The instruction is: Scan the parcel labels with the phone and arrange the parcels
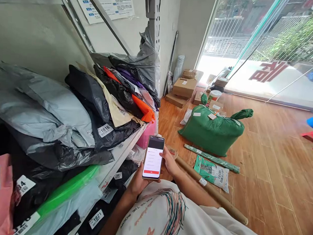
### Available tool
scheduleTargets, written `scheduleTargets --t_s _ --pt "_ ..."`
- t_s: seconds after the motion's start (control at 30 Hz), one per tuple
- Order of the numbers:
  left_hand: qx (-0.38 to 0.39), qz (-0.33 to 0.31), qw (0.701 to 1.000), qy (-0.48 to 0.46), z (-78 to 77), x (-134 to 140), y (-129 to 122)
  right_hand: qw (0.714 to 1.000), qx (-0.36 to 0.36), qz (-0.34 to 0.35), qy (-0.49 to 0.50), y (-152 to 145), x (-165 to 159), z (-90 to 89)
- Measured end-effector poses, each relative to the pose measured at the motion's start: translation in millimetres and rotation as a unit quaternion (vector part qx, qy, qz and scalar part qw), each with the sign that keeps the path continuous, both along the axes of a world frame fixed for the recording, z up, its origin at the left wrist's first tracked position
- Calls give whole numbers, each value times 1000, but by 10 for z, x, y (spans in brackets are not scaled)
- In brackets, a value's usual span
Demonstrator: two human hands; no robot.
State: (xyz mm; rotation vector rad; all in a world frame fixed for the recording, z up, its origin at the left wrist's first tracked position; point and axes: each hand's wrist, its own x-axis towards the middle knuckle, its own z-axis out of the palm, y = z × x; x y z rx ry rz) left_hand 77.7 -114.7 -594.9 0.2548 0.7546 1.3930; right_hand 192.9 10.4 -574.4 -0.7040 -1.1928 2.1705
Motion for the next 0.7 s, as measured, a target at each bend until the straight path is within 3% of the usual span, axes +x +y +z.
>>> scheduleTargets --t_s 0.2,0.37,0.57,0.7 --pt "-2 2 1000 27 -45 -34 -49 998 53 4 18 -202 65 59" --pt "5 -4 999 33 24 54 94 996 85 22 28 -144 222 135" --pt "-10 33 998 59 144 142 278 997 13 61 47 183 336 134" --pt "-25 36 985 169 181 319 678 997 -57 5 50 312 280 203"
